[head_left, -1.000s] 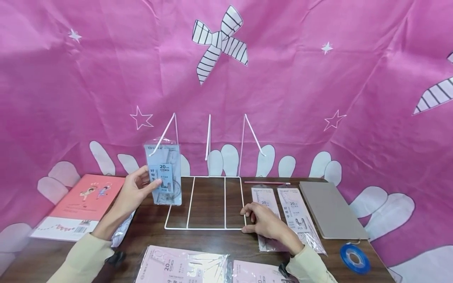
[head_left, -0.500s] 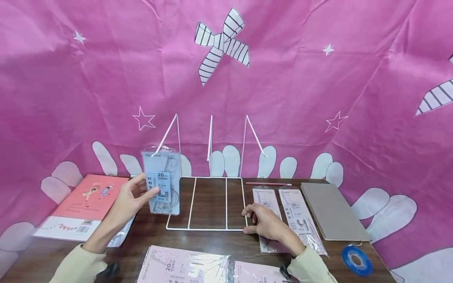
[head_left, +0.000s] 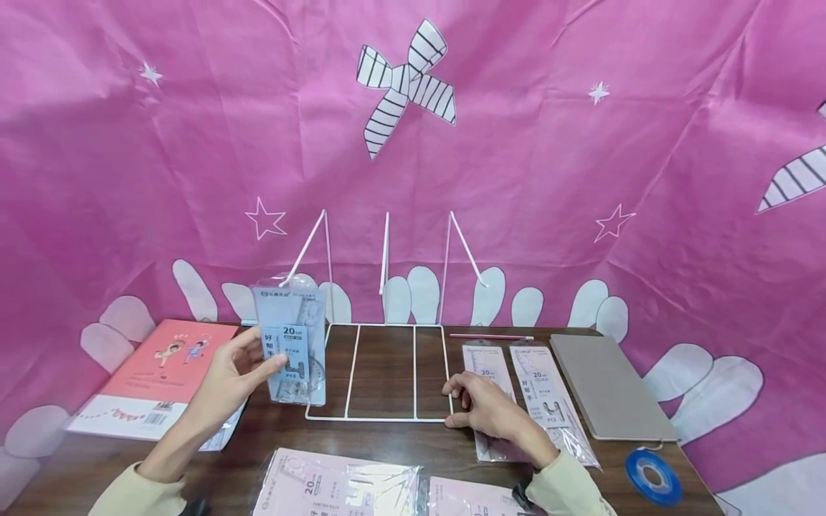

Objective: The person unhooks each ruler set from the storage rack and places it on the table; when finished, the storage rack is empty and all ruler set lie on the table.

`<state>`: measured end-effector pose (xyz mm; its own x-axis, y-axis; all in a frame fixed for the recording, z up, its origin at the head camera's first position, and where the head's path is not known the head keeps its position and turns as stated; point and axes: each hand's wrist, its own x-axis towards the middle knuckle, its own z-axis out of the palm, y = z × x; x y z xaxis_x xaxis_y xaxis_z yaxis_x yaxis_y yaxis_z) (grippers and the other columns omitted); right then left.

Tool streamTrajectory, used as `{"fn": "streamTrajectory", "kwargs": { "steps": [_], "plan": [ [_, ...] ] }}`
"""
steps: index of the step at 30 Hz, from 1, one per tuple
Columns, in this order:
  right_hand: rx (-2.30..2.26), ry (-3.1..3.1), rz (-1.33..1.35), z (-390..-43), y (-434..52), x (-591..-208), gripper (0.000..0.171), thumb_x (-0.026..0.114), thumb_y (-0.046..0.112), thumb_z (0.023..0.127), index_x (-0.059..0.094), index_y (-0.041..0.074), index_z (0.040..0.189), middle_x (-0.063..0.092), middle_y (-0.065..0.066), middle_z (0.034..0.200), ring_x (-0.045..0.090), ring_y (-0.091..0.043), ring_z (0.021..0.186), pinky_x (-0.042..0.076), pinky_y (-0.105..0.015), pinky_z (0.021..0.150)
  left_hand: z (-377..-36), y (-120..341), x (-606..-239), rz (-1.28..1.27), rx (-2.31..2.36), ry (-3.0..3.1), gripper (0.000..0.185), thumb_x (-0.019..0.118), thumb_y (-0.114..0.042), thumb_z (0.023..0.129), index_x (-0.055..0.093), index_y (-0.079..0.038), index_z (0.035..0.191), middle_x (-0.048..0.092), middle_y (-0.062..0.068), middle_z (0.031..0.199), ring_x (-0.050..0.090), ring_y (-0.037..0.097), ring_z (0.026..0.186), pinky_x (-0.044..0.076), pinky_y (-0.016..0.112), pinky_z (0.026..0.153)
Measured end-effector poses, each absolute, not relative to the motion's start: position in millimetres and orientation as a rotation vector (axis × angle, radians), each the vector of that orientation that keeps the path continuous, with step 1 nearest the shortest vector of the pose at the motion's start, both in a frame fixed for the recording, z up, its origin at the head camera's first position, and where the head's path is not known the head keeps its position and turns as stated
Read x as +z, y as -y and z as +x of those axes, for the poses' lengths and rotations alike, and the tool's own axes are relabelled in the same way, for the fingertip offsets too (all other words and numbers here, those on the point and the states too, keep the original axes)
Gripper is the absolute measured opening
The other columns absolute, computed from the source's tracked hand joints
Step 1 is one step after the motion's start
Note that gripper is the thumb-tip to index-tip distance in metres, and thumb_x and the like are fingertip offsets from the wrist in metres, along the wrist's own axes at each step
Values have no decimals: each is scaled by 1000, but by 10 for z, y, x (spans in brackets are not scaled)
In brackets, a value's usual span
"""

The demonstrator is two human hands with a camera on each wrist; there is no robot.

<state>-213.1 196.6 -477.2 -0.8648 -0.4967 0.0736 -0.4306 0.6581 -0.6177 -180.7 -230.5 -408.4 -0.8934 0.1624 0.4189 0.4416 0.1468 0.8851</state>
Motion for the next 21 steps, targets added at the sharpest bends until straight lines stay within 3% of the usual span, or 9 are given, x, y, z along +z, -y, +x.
{"fn": "streamTrajectory", "kwargs": {
  "steps": [15,21],
  "plan": [
    [-998,-2769,-791,-2128,-1975,-4776,40,94,19,77,70,10,107,59,2,93,55,-10,77,46,-26,70,-1599,2320,-3970,-591,-1864,2169,45,63,11,98,60,1,141,76,-1,119,73,10,103,58,22,86],
    [-996,-2770,-798,-2131,-1969,-4766,39,94,18,77,70,9,107,59,1,92,55,-11,77,46,-26,69,-1520,2346,-3921,-612,-1870,2101,44,62,16,95,60,5,138,77,4,117,74,12,101,59,23,85]
  ]
}}
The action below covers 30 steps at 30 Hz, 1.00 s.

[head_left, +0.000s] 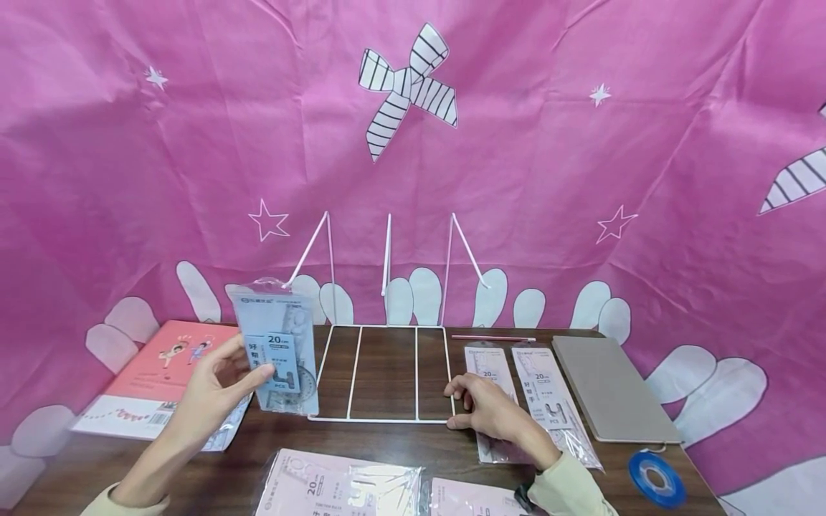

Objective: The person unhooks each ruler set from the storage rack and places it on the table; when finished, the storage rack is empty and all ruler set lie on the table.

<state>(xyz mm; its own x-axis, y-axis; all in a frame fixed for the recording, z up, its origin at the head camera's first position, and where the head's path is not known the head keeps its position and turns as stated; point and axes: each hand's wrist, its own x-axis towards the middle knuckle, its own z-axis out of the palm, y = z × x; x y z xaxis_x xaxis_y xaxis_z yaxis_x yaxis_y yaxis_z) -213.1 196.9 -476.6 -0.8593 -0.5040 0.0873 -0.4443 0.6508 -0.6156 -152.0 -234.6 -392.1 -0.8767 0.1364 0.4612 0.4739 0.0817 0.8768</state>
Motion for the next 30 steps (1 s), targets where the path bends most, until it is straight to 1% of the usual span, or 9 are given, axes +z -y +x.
{"fn": "streamTrajectory", "kwargs": {
  "steps": [2,8,14,18,21,24,27,29,30],
  "plan": [
    [-992,-2770,-793,-2130,-1969,-4767,39,94,18,77,70,9,107,59,1,92,55,-11,77,46,-26,69,-1503,2377,-3930,-602,-1883,2072,43,61,18,95,61,6,136,78,5,115,74,12,101,59,23,85],
    [-981,-2773,-789,-2145,-1973,-4764,39,94,18,77,69,10,106,59,2,92,54,-10,76,46,-26,70,-1513,2532,-4012,-552,-1952,2009,41,58,19,96,61,3,134,77,1,116,73,8,102,58,22,85],
    [-973,-2773,-794,-2157,-1982,-4758,39,94,19,77,69,10,106,59,2,92,54,-8,76,46,-27,71,-1566,2667,-4146,-498,-2008,1941,42,56,20,96,61,2,134,76,1,116,73,9,100,57,21,87],
    [-970,-2778,-784,-2152,-1989,-4758,40,94,20,77,69,11,107,59,2,92,54,-9,76,47,-27,72,-1626,2726,-4268,-416,-2058,1982,43,58,16,98,61,-8,134,76,-3,118,73,8,101,57,20,87],
    [-972,-2781,-784,-2150,-1992,-4765,40,94,21,77,69,12,106,60,3,92,55,-9,76,47,-28,72,-1691,2754,-4382,-318,-2077,2076,40,62,11,98,60,-14,130,76,-9,116,73,6,100,59,21,84],
    [-971,-2777,-787,-2152,-1991,-4779,39,94,21,78,69,12,106,60,3,92,55,-8,75,47,-27,73,-1765,2771,-4487,-223,-2061,2204,38,66,6,98,56,-9,132,75,-13,112,74,7,96,61,25,78],
    [-966,-2773,-790,-2154,-1988,-4783,39,94,21,78,69,12,107,60,2,93,54,-8,75,47,-28,73,-1839,2769,-4549,-117,-2041,2331,47,70,-1,98,46,0,139,73,-14,111,75,10,92,63,30,74],
    [-965,-2772,-792,-2157,-1985,-4782,40,94,21,78,69,11,107,60,2,92,54,-9,75,47,-28,72,-1889,2764,-4576,-57,-2029,2396,56,71,-4,98,40,4,144,72,-10,114,75,11,91,63,31,74],
    [-966,-2771,-792,-2157,-1983,-4778,40,94,21,78,69,11,106,60,2,92,54,-9,75,47,-28,72,-1914,2762,-4589,-34,-2026,2421,60,72,-5,98,38,5,146,72,-6,117,74,11,91,63,32,75]
  ]
}}
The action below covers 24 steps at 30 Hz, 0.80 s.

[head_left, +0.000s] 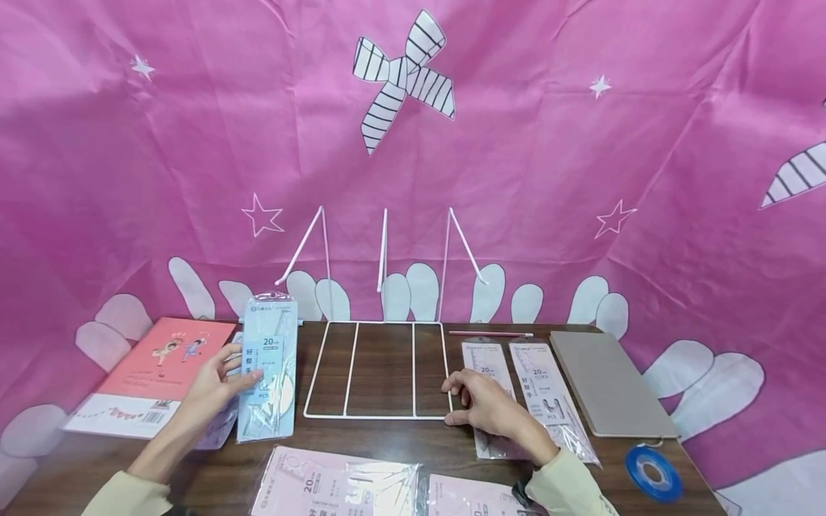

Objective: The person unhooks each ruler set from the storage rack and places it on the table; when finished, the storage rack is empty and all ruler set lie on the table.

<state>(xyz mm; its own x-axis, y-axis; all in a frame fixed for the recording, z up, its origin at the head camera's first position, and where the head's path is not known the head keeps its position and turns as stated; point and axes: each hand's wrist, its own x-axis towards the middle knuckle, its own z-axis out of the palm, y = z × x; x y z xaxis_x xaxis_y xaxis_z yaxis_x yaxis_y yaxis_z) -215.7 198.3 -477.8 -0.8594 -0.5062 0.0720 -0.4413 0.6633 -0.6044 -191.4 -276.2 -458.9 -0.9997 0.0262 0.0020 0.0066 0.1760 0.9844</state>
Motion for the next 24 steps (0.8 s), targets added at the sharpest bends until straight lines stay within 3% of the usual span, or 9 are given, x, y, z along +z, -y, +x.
{"fn": "streamTrajectory", "kwargs": {
  "steps": [6,9,13,16,19,24],
  "plan": [
    [-973,-2767,-800,-2147,-1964,-4768,40,94,20,78,69,11,107,60,2,92,55,-9,76,47,-27,72,-2025,2777,-4670,-26,1847,-2471,65,71,-5,97,36,11,149,66,28,129,72,10,89,61,29,77],
    [-970,-2766,-801,-2144,-1956,-4774,40,94,21,78,69,11,108,60,2,92,54,-8,76,47,-27,71,-2056,2781,-4673,-49,1695,-2578,66,74,-6,95,39,15,146,63,34,130,69,9,89,58,24,76],
    [-971,-2769,-798,-2140,-1953,-4764,40,94,21,78,70,11,108,60,2,93,54,-8,77,47,-27,71,-2070,2780,-4649,-64,1439,-2725,73,79,-14,92,41,18,145,64,30,119,60,17,93,51,27,82],
    [-971,-2771,-797,-2142,-1953,-4757,40,94,21,78,70,11,108,60,1,93,54,-9,77,47,-26,71,-2073,2784,-4648,-50,1296,-2794,78,82,-20,90,43,19,145,58,17,105,51,25,97,48,36,87],
    [-968,-2773,-794,-2141,-1955,-4760,40,94,21,78,70,11,108,60,2,93,55,-9,77,47,-27,71,-2074,2777,-4654,-33,1211,-2840,76,83,-22,89,47,19,142,51,10,96,50,29,98,46,41,86],
    [-972,-2763,-794,-2133,-1967,-4767,40,94,20,78,69,11,108,60,1,93,54,-9,76,47,-27,71,-2059,2724,-4639,-25,1035,-2951,68,85,-23,86,57,16,134,59,7,91,53,25,87,46,40,78]
  ]
}}
